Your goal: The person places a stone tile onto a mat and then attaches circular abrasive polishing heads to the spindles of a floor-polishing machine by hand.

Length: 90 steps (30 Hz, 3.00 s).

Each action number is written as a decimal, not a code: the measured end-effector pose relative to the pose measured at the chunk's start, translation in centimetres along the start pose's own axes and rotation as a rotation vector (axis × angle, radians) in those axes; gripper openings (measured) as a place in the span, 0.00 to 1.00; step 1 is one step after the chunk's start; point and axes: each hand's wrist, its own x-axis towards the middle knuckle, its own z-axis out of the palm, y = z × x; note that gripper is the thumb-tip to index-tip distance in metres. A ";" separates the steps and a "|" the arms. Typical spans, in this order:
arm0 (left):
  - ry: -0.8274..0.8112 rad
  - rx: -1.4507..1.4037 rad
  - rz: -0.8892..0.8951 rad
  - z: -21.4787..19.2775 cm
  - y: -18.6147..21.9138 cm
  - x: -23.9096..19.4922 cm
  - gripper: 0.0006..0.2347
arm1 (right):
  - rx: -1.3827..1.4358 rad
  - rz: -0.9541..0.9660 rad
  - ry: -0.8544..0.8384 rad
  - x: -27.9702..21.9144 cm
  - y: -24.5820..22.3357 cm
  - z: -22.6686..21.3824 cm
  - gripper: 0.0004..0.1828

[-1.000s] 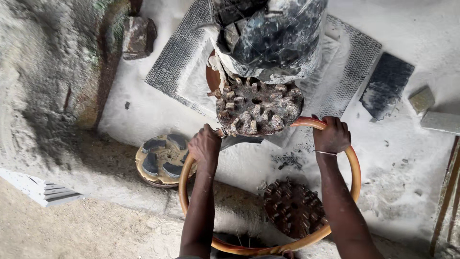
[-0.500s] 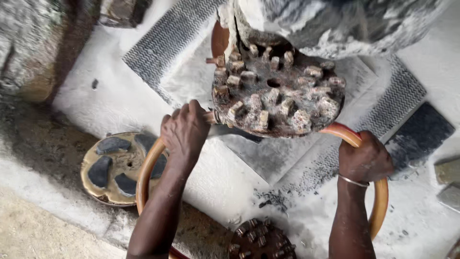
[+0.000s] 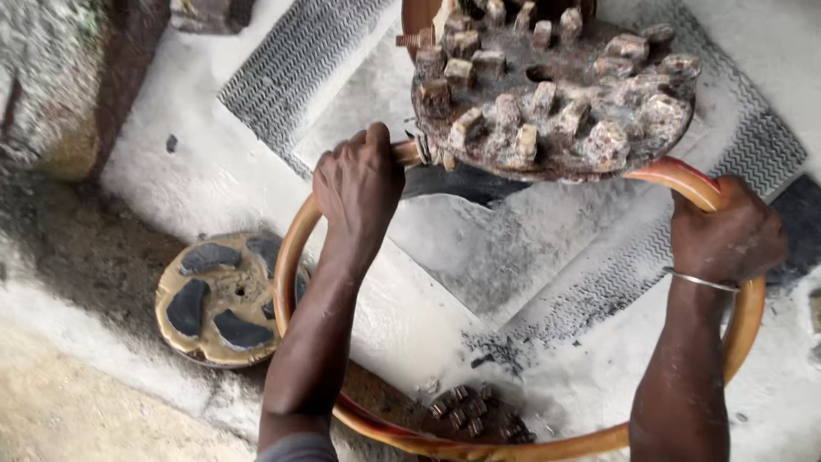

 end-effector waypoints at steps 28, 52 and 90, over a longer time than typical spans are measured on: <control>-0.276 0.056 -0.076 -2.5 -3.5 -11.1 0.08 | -0.032 0.077 -0.021 -13.3 -2.7 -5.7 0.12; -0.199 0.142 -0.022 -2.1 -9.2 -6.1 0.10 | -0.161 0.064 -0.062 -9.4 -9.2 -5.3 0.12; -0.084 -0.091 -0.013 1.2 3.8 0.6 0.04 | -0.002 -0.054 0.061 1.7 3.2 1.1 0.10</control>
